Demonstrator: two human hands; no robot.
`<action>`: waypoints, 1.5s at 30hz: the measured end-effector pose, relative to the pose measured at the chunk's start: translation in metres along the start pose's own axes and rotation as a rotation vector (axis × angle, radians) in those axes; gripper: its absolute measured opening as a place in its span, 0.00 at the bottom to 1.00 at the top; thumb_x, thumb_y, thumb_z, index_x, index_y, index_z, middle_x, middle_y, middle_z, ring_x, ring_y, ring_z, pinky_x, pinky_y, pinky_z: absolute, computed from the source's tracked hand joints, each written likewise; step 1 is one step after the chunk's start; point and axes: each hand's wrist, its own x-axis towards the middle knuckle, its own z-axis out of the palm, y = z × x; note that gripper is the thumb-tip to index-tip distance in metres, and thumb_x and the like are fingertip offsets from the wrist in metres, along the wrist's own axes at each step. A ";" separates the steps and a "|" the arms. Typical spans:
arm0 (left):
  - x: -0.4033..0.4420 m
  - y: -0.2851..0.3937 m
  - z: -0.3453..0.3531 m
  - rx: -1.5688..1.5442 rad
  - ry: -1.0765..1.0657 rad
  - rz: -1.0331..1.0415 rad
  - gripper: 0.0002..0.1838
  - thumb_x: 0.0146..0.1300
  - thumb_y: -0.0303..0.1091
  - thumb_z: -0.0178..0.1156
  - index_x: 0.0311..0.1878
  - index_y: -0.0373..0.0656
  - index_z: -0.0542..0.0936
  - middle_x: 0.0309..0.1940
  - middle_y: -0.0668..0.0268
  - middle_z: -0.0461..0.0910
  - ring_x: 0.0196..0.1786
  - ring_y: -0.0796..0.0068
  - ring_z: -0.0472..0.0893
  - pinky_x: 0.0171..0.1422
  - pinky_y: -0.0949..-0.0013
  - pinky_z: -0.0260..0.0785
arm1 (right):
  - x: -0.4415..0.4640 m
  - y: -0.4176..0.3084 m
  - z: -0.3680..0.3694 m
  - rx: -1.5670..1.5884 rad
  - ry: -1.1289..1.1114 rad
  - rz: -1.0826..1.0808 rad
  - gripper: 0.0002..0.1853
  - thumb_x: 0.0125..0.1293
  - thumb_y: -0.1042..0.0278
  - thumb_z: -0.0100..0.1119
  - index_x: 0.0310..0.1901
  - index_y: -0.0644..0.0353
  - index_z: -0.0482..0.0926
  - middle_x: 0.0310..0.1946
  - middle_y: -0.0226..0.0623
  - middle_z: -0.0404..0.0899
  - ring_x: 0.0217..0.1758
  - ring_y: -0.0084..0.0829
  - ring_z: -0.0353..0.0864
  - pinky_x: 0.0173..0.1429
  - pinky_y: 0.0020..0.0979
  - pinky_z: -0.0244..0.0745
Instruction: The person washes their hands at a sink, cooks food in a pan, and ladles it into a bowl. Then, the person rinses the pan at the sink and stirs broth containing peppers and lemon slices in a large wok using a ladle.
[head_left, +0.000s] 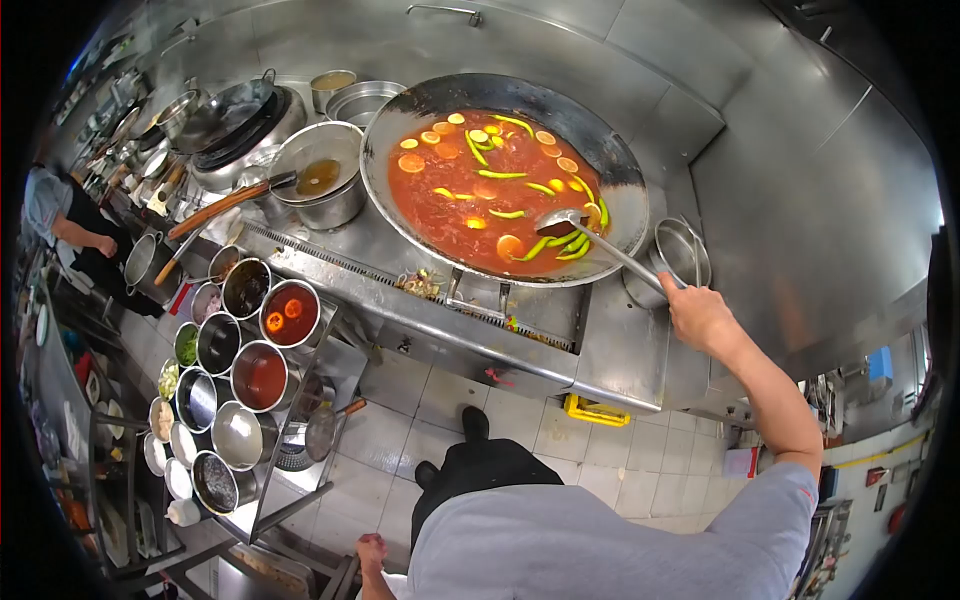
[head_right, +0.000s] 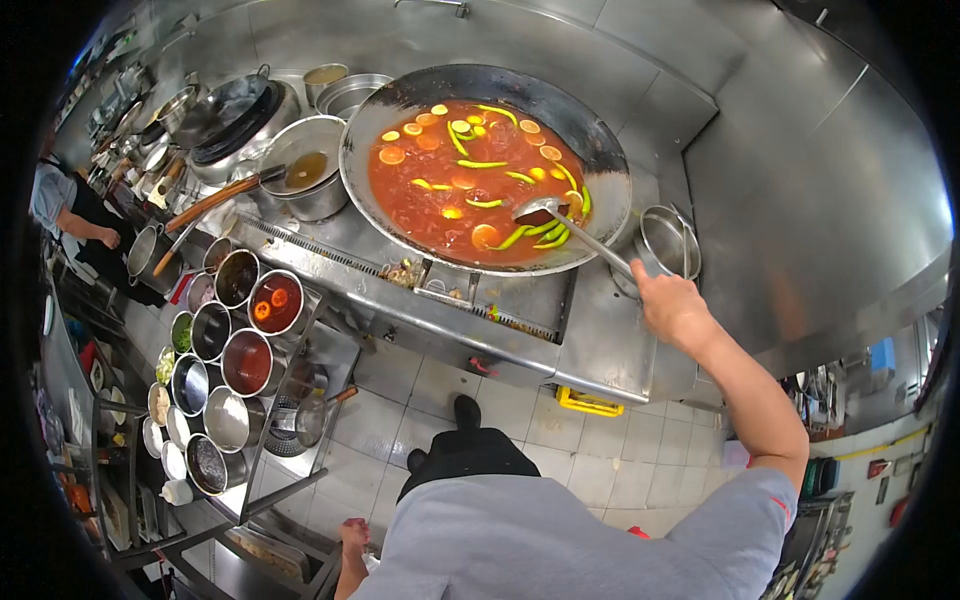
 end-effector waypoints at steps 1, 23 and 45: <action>-0.002 0.003 0.004 0.008 0.015 -0.012 0.07 0.62 0.30 0.50 0.35 0.41 0.77 0.20 0.66 0.74 0.18 0.77 0.72 0.18 0.72 0.65 | 0.010 0.003 0.010 0.001 -0.002 -0.003 0.32 0.63 0.72 0.50 0.69 0.60 0.54 0.35 0.52 0.81 0.38 0.49 0.82 0.43 0.46 0.78; -0.035 0.059 0.053 0.004 0.073 0.044 0.08 0.57 0.25 0.49 0.35 0.43 0.78 0.24 0.63 0.78 0.22 0.75 0.75 0.21 0.69 0.69 | 0.237 0.000 0.066 0.381 0.461 -0.058 0.24 0.64 0.69 0.49 0.62 0.58 0.61 0.30 0.54 0.81 0.32 0.49 0.83 0.36 0.46 0.78; -0.033 -0.010 0.017 -0.011 0.023 0.070 0.08 0.62 0.28 0.49 0.35 0.38 0.78 0.21 0.64 0.77 0.19 0.76 0.74 0.18 0.72 0.68 | 0.215 -0.097 0.031 2.375 -0.846 -0.016 0.09 0.72 0.60 0.44 0.46 0.55 0.67 0.21 0.26 0.65 0.16 0.15 0.62 0.14 0.17 0.62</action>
